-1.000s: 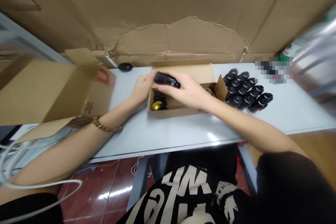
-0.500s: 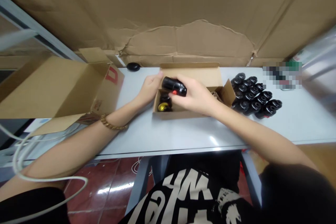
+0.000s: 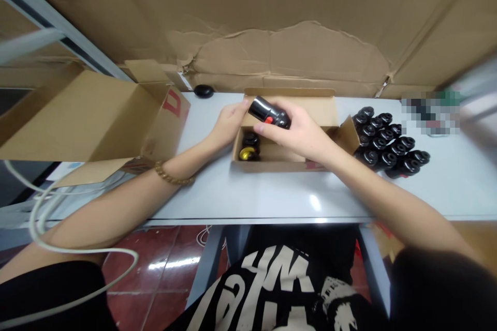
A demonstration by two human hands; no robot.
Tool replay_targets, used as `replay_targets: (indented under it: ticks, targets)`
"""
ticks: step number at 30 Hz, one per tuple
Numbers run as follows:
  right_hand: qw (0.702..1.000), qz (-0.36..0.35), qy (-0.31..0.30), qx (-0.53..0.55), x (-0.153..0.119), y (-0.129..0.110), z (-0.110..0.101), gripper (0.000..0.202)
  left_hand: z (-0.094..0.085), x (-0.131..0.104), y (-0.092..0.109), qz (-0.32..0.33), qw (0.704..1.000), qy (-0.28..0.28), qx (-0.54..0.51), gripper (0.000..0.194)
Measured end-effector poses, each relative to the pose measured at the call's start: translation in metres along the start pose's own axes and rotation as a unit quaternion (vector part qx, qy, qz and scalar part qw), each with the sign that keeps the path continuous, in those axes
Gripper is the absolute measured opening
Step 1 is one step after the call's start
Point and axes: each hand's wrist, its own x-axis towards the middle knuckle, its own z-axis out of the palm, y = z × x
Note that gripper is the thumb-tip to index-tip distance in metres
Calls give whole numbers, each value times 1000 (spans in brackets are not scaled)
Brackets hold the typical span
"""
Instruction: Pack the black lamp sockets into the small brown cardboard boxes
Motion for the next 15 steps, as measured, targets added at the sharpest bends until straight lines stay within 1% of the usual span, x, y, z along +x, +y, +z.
replay_targets:
  ticks: [5,8,12,15]
  targets:
    - [996,-45,41,-61,0,-7,-2,37,0,0,0,14,1000,9,21,60]
    - [995,-53,34,-78,1,-7,-2,35,0,0,-1,27,999,6,21,62]
    - [998,-43,13,-33,1,-1,-1,43,0,0,-2,31,999,-2,25,65]
    - [999,-45,5,17,-1,-1,0,44,0,1,-3,32,999,-1,39,66]
